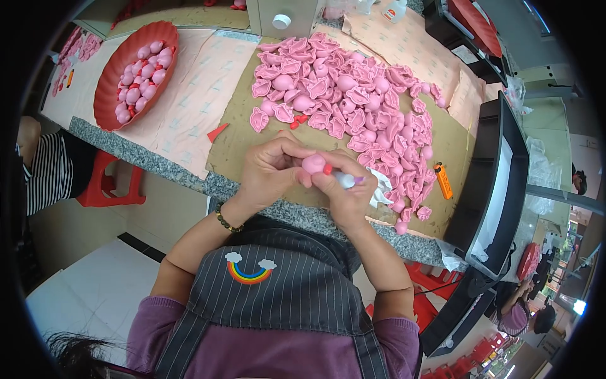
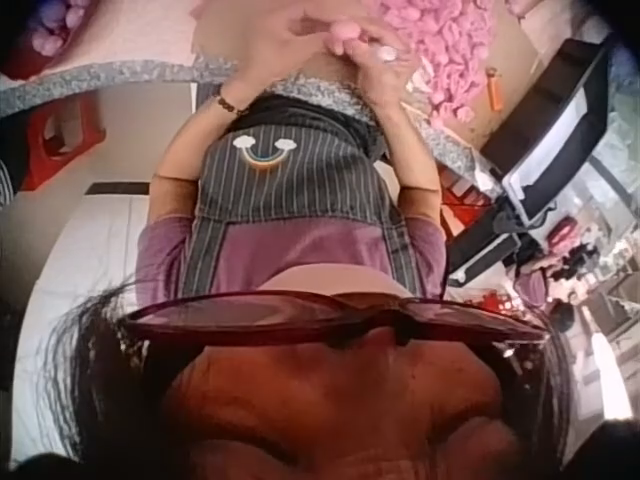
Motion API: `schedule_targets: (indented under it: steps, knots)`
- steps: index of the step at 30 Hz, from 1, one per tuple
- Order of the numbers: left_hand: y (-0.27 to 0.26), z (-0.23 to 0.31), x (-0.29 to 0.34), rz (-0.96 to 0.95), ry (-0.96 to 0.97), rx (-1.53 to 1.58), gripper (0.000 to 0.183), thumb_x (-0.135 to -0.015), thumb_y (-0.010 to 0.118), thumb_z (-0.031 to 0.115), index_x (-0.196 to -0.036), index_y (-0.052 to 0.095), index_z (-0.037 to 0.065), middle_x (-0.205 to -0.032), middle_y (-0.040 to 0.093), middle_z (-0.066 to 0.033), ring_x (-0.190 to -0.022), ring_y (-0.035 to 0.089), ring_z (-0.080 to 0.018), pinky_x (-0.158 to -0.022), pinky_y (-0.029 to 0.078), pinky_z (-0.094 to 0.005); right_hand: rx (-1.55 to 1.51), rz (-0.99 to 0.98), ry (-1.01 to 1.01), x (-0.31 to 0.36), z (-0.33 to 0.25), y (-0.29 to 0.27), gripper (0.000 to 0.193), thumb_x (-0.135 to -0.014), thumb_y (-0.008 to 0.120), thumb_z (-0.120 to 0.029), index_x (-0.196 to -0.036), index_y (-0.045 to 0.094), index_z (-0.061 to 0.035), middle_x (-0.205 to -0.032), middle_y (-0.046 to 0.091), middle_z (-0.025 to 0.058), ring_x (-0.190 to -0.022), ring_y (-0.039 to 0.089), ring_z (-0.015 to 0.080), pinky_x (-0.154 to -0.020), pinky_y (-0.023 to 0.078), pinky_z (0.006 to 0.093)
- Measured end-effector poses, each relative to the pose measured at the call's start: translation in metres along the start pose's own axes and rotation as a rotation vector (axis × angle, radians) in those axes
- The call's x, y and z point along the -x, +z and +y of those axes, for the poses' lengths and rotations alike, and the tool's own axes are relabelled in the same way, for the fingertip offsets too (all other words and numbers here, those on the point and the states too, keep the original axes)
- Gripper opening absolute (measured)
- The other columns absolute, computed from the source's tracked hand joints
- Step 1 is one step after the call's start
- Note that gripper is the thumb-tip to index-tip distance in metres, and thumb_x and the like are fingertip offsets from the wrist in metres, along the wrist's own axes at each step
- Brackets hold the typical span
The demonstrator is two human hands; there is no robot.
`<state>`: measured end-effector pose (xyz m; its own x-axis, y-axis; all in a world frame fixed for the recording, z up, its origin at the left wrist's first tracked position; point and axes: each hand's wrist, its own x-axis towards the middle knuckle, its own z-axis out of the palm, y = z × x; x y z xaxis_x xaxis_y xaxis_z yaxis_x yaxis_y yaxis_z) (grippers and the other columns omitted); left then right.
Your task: Applying glue to small pink petals and assembling them into balls.
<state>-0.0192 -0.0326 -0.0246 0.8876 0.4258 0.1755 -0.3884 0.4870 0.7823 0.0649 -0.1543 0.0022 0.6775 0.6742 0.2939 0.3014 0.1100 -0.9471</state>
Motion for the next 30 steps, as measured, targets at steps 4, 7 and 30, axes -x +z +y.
schedule_targets:
  steps: [4,7,30]
  knots:
    - [0.009,0.007,0.0,0.016,0.092,-0.301,0.034,-0.071,0.061,-0.015,-0.103,0.059,-0.003,-0.107,0.049,-0.0102,-0.084,0.059,-0.0154,-0.064,0.053,-0.0227,-0.719,0.001,0.418,0.003,0.011,0.0,0.035,-0.077,0.067,-0.012,-0.105,0.054,0.0033,-0.089,0.061,0.0173,-0.076,0.061,0.0235,-0.066,0.052,0.0309]
    - [0.012,0.012,0.002,-0.001,0.077,-0.271,0.037,-0.071,0.061,-0.015,-0.105,0.058,-0.003,-0.11,0.049,-0.0105,-0.088,0.058,-0.0162,-0.067,0.054,-0.0237,-0.792,-0.124,0.414,-0.005,0.002,-0.005,0.028,-0.078,0.063,-0.004,-0.104,0.055,0.0051,-0.087,0.063,0.013,-0.07,0.06,0.0161,-0.06,0.049,0.0267]
    - [0.002,0.019,-0.007,-0.052,0.301,-0.67,0.032,-0.069,0.063,-0.009,-0.099,0.062,0.001,-0.109,0.054,-0.0115,-0.091,0.056,-0.0174,-0.07,0.052,-0.0244,-0.612,-0.099,0.405,-0.008,0.012,-0.002,0.033,-0.077,0.065,-0.011,-0.103,0.047,-0.0004,-0.089,0.058,0.0092,-0.073,0.059,0.0172,-0.06,0.05,0.0259]
